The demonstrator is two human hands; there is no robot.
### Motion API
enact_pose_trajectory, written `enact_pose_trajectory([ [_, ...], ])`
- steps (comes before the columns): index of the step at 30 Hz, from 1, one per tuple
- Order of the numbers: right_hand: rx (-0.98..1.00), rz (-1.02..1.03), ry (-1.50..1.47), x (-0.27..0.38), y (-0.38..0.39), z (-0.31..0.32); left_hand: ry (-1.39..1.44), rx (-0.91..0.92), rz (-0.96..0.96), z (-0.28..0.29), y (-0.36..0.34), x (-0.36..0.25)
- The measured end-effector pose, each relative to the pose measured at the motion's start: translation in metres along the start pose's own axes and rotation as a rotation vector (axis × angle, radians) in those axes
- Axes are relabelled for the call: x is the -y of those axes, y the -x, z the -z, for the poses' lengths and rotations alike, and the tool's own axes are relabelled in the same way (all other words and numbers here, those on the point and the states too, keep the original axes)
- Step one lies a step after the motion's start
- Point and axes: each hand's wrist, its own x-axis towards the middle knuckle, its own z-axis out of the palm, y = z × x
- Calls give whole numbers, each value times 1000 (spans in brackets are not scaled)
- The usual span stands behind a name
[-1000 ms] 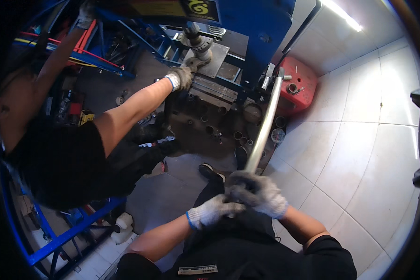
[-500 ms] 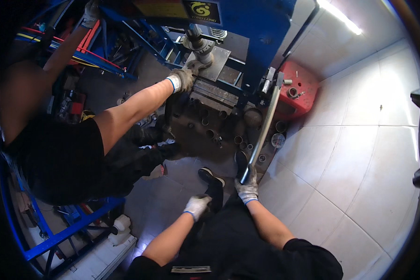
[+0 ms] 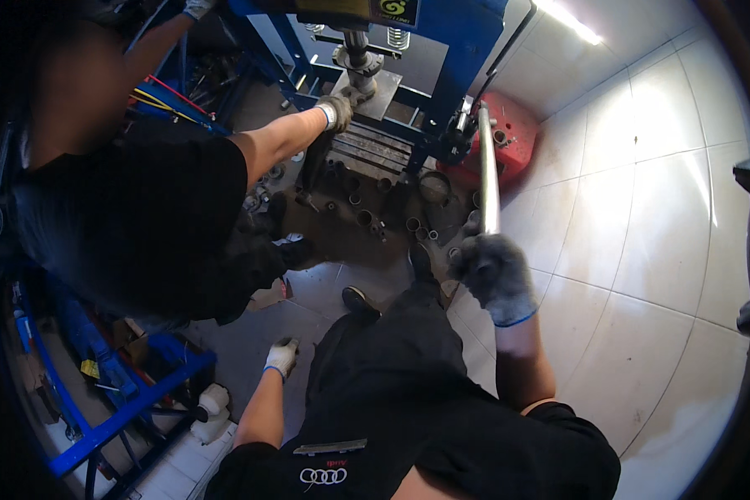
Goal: The person operates a hydraulic press by repeatedly pulling a long metal lever to apply pressure to a metal part held by a coworker. The coworker positions and adjusts the part while the person cycles the press lever.
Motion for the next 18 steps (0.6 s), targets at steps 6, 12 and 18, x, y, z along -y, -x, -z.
enact_pose_trajectory([
  [6,-900,129,1033,-192,-131,115,-87,-1,109,32,19,36],
  [12,-571,-63,872,-175,-118,84,35,-79,42,73,27,44],
  [18,285,267,-347,-25,14,-41,-513,123,-252,89,-15,120],
])
